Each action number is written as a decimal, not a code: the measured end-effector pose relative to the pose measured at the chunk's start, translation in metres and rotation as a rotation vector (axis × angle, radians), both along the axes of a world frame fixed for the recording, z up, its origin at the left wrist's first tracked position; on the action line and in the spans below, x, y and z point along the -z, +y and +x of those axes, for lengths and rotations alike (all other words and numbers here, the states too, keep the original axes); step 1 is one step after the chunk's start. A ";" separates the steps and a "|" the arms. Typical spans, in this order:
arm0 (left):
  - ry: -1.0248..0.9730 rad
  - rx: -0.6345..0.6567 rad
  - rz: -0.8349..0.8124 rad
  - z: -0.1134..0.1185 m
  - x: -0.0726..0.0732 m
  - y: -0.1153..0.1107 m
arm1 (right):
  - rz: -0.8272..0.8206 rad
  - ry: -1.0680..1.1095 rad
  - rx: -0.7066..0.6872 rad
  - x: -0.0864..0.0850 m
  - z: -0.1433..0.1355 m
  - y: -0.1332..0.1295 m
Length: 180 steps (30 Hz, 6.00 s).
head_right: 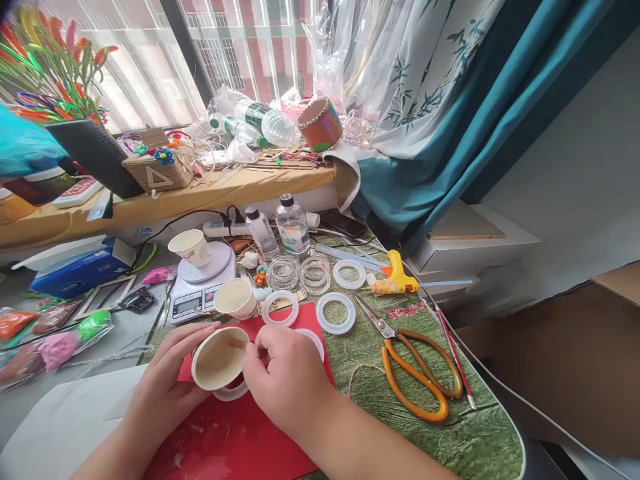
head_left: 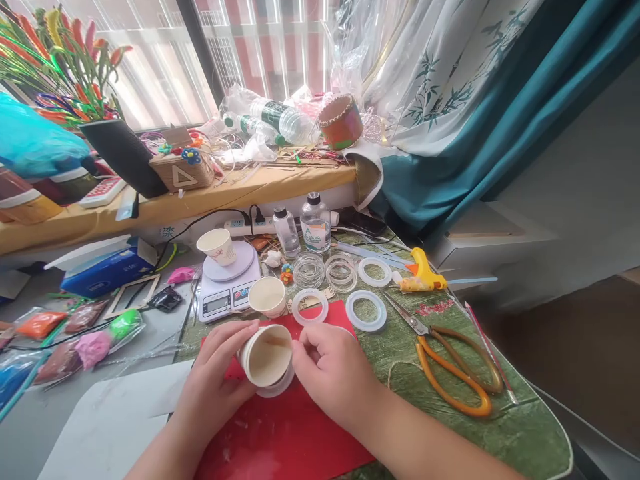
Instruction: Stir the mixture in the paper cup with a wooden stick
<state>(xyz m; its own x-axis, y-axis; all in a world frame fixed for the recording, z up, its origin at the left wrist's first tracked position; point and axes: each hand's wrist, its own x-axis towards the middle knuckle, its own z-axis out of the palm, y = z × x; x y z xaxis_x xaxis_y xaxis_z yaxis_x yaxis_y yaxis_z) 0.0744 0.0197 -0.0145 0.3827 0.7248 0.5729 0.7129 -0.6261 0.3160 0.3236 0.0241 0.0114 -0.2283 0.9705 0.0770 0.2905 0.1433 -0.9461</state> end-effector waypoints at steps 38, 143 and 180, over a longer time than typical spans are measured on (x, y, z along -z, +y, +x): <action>-0.057 -0.007 -0.003 0.013 -0.012 -0.005 | 0.218 -0.019 -0.018 0.007 0.000 -0.011; -0.006 -0.050 -0.086 0.004 -0.003 -0.001 | -0.031 0.002 -0.059 -0.003 0.004 0.002; -0.080 -0.060 -0.136 0.001 0.005 -0.002 | -0.047 0.025 -0.129 -0.005 0.007 0.003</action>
